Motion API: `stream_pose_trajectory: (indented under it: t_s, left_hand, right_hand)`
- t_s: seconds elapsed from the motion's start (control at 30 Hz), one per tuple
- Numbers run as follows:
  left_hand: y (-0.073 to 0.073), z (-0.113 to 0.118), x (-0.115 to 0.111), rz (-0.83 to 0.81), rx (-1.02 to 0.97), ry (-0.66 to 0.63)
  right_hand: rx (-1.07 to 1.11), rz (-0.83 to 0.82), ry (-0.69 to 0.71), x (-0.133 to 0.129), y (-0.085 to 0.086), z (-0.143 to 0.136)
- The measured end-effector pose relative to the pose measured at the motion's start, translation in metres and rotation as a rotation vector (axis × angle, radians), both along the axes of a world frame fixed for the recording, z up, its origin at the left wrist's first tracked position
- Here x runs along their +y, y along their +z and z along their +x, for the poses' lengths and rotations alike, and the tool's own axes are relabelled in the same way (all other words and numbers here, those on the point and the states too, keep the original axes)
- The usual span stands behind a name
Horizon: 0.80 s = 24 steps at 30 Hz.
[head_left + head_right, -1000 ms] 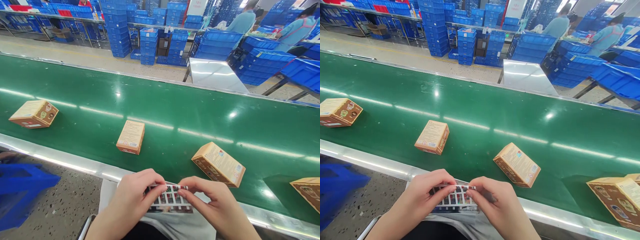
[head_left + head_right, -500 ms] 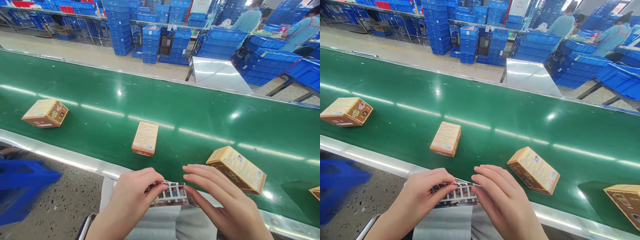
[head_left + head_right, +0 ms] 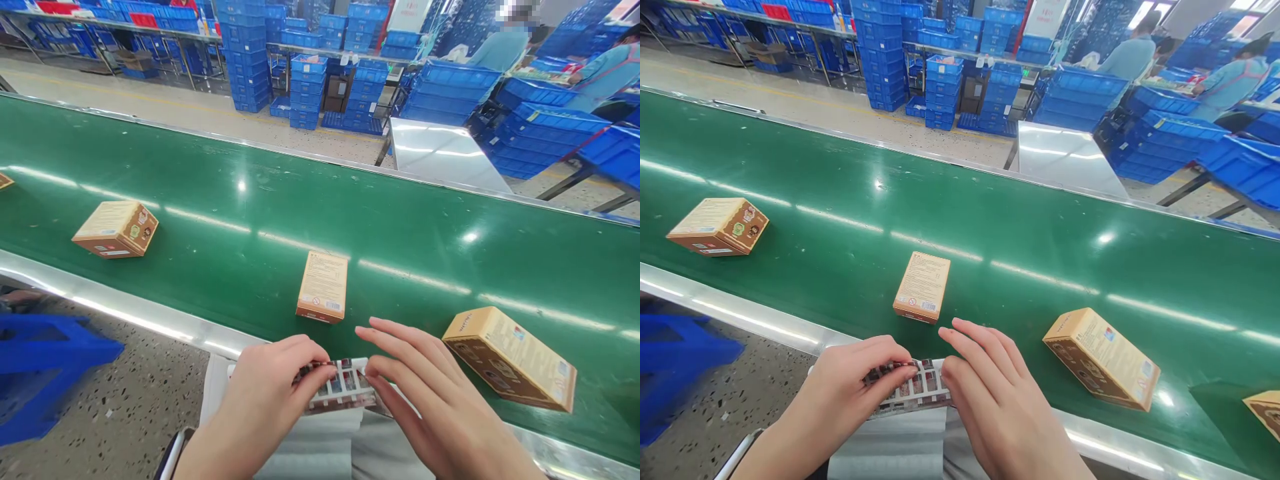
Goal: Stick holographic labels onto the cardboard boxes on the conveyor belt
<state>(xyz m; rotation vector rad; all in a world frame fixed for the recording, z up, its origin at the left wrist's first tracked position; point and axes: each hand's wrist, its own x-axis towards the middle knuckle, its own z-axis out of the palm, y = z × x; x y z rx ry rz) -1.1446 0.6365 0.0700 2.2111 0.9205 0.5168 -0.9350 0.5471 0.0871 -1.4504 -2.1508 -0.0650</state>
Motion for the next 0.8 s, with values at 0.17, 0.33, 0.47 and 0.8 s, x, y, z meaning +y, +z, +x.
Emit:
stream_pose_trajectory:
  t_s: [0.17, 0.33, 0.47, 0.8]
  left_hand:
    - [-0.003, -0.008, 0.013, 0.075, -0.044, -0.079]
    - [-0.025, -0.001, 0.021, 0.136, -0.036, -0.290]
    - [-0.038, 0.015, 0.025, 0.198, -0.004, -0.378]
    - [-0.039, 0.034, 0.020, 0.179, -0.014, -0.438]
  right_hand:
    - [0.634, -0.253, -0.235, 0.012, -0.007, 0.015]
    - [1.356, -0.333, -0.426, 0.058, -0.041, 0.018]
    - [1.459, -0.400, -0.424, 0.078, -0.047, 0.017]
    - [1.355, -0.553, -0.536, 0.076, -0.040, 0.030]
